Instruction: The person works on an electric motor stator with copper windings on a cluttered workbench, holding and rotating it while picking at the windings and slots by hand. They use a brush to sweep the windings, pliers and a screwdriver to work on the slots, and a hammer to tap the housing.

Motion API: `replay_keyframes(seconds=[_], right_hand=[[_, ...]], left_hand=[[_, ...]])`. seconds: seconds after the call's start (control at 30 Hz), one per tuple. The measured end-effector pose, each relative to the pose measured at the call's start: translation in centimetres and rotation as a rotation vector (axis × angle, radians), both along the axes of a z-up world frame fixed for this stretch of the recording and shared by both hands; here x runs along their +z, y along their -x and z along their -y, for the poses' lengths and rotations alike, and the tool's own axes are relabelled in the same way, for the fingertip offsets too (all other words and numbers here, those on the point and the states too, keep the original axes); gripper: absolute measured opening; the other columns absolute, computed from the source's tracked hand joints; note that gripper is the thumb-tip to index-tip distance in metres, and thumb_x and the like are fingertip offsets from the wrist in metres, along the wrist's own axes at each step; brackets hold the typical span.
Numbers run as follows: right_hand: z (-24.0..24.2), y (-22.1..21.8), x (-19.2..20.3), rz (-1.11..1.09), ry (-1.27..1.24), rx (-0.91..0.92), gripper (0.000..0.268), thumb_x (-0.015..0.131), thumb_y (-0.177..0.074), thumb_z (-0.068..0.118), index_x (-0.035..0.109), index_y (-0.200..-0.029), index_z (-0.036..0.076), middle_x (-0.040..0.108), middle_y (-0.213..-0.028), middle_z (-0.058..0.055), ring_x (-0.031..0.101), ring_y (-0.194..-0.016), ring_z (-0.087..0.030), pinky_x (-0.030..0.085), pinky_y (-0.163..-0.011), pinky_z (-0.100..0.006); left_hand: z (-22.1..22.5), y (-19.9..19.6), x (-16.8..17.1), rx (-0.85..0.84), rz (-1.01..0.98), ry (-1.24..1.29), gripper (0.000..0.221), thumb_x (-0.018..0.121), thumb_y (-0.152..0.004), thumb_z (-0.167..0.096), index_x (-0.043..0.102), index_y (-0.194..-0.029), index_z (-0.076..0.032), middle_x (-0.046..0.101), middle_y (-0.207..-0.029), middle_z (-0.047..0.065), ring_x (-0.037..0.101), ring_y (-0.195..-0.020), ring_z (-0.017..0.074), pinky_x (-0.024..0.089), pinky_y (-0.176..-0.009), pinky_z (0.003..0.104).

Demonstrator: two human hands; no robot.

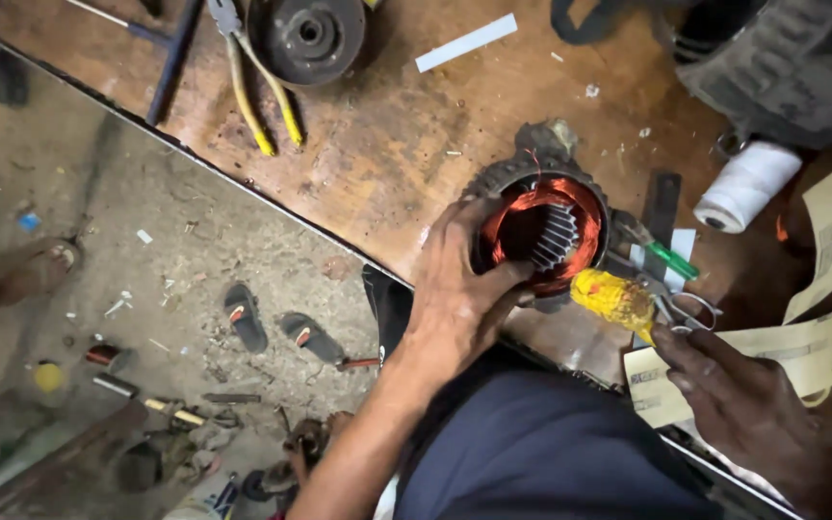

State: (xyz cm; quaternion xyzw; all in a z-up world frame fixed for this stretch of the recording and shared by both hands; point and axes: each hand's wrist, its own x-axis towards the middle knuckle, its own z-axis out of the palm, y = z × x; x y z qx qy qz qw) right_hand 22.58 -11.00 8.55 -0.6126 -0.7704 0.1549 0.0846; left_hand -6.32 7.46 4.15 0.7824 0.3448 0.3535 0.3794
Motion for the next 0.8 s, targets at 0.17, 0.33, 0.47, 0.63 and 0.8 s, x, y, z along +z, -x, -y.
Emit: replay_keyframes(seconds=[0.17, 0.33, 0.47, 0.63, 0.8], right_hand=[[1.9, 0.1, -2.2, 0.105, 0.288, -0.074, 0.064, 0.072, -0.089, 0.016, 0.055, -0.150, 0.016, 0.069, -0.109, -0.008, 0.070, -0.074, -0.019, 0.059, -0.061, -0.035], [4.4, 0.6, -7.3, -0.169, -0.193, -0.249, 0.060, 0.063, -0.097, 0.006, 0.049, -0.155, 0.007, 0.063, -0.125, -0.020, 0.069, -0.099, -0.039, 0.056, -0.086, -0.047], [-1.2, 3.2, -4.5, -0.002, -0.162, -0.546, 0.053, 0.068, -0.092, -0.001, 0.054, -0.143, -0.006, 0.063, -0.121, -0.027, 0.064, -0.099, -0.041, 0.053, -0.082, -0.045], [-5.8, 6.0, -2.4, -0.127, -0.381, -0.333, 0.039, 0.076, -0.083, 0.005, 0.069, -0.121, 0.003, 0.062, -0.119, -0.021, 0.059, -0.107, -0.035, 0.051, -0.089, -0.041], [-9.2, 7.8, -3.6, -0.208, -0.314, -0.033, 0.028, 0.085, -0.070, 0.014, 0.071, -0.092, 0.002, 0.067, -0.109, -0.015, 0.065, -0.088, -0.033, 0.054, -0.072, -0.042]], left_hand=[[-0.7, -0.3, 2.0, -0.007, -0.133, -0.085, 0.032, 0.084, -0.074, -0.014, 0.074, -0.105, -0.011, 0.049, -0.145, 0.022, 0.046, -0.139, 0.0464, 0.044, -0.114, 0.055], [0.6, 0.4, 1.4, -0.149, -0.277, -0.277, 0.027, 0.071, -0.082, -0.013, 0.075, -0.108, -0.009, 0.057, -0.135, 0.014, 0.056, -0.120, 0.0341, 0.047, -0.097, 0.048], [0.4, -0.2, 2.3, -0.262, -0.311, -0.268, 0.029, 0.067, -0.083, -0.013, 0.071, -0.109, -0.002, 0.059, -0.119, 0.015, 0.061, -0.106, 0.0319, 0.051, -0.088, 0.044], [0.7, -1.0, 3.2, -0.266, -0.375, -0.299, 0.031, 0.066, -0.077, -0.014, 0.070, -0.106, -0.003, 0.059, -0.111, 0.017, 0.062, -0.099, 0.0330, 0.055, -0.082, 0.043], [1.0, -1.3, 2.9, -0.273, -0.421, -0.351, 0.024, 0.066, -0.080, -0.013, 0.070, -0.103, -0.005, 0.060, -0.108, 0.012, 0.063, -0.094, 0.0278, 0.055, -0.078, 0.040]])
